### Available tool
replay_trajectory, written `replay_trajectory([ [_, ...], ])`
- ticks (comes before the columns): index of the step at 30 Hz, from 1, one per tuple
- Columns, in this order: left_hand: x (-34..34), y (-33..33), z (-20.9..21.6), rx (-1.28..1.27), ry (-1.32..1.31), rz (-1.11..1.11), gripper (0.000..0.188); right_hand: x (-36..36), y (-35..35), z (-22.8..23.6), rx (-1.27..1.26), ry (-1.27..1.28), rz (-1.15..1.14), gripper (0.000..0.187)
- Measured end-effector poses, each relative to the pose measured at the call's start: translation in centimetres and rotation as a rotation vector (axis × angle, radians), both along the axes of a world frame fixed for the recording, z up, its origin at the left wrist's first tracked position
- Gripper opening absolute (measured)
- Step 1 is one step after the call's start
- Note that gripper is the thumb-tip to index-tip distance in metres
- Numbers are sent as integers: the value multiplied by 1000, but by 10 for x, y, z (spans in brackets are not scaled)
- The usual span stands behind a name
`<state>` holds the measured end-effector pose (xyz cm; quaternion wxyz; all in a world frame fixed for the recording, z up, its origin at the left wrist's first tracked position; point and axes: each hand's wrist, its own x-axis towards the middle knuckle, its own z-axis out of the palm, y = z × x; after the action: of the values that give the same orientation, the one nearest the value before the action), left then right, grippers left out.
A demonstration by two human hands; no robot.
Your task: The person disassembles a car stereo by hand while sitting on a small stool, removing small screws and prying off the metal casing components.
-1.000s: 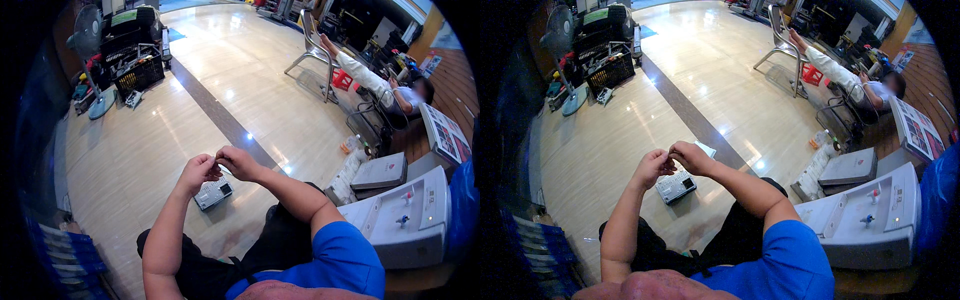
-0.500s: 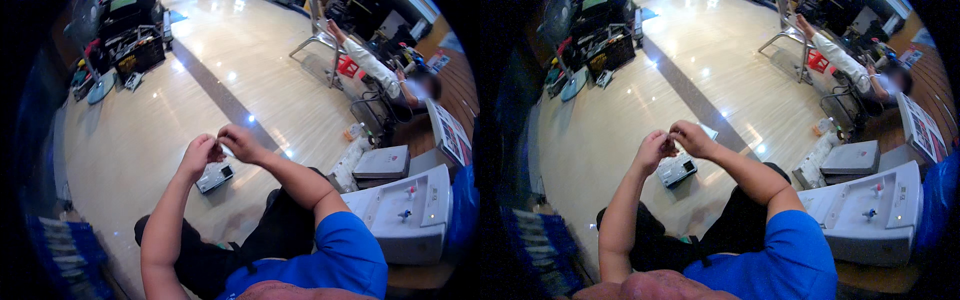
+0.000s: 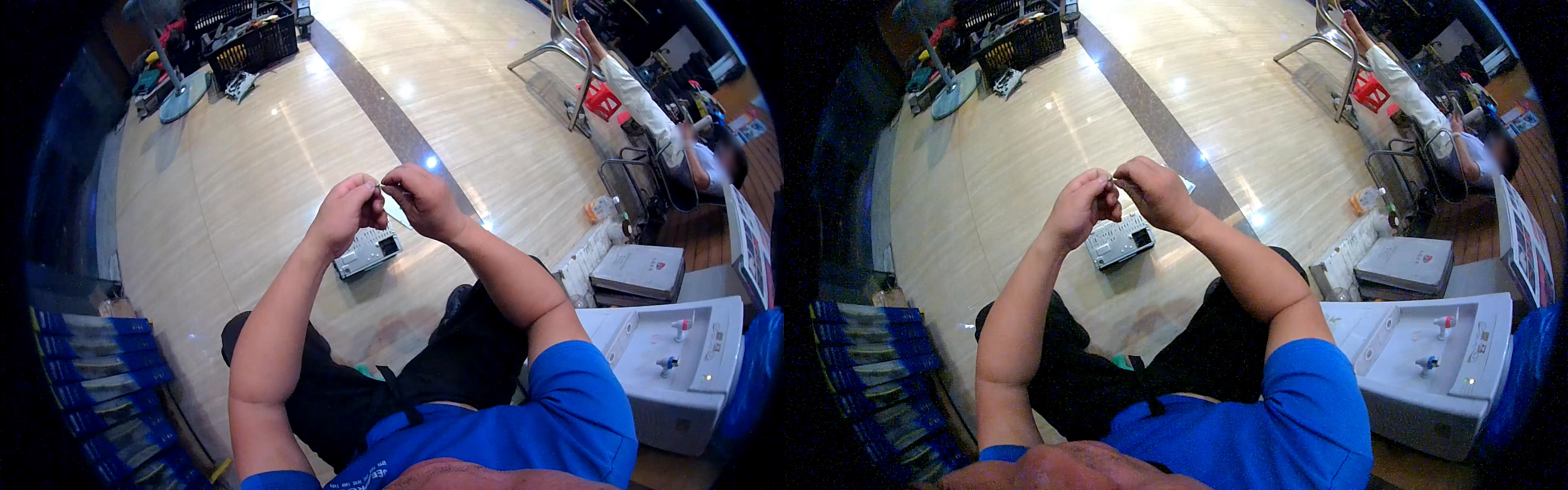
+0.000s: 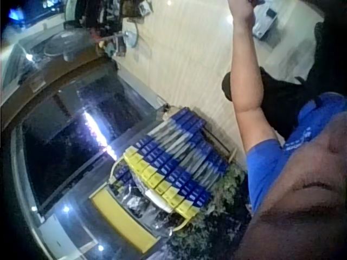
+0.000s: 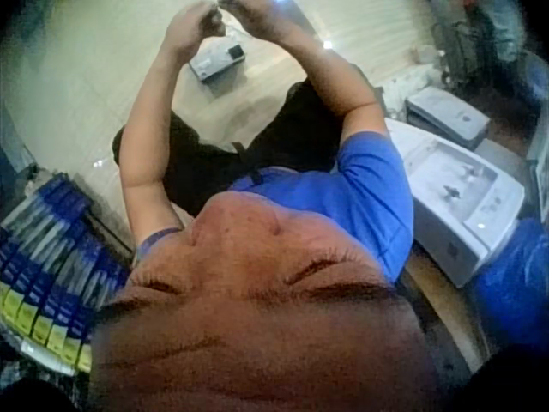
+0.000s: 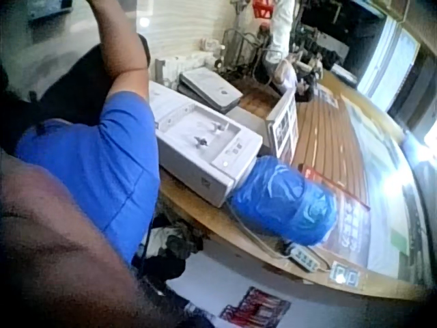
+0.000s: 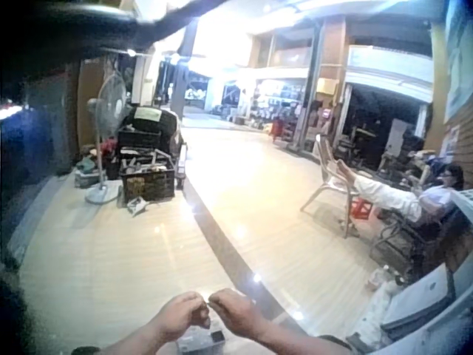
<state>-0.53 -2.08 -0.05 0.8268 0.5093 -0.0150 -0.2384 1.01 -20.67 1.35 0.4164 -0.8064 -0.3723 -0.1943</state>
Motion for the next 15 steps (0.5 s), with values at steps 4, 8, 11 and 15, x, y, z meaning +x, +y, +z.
replay_trajectory([
  [4, -2, -3, 1, -14, -12, -20, 17, -1, -1, 1, -9, 2, 14, 8],
  [8, -1, -2, -3, 49, -33, -76, 18, 0, -2, -2, -2, -7, 51, 9],
  [11, -1, 1, -9, 61, -28, -63, 21, -1, 0, -7, -26, 32, 47, 9],
  [15, 0, 3, -8, 156, -69, -80, 22, -2, 0, -13, -79, 51, -15, 7],
])
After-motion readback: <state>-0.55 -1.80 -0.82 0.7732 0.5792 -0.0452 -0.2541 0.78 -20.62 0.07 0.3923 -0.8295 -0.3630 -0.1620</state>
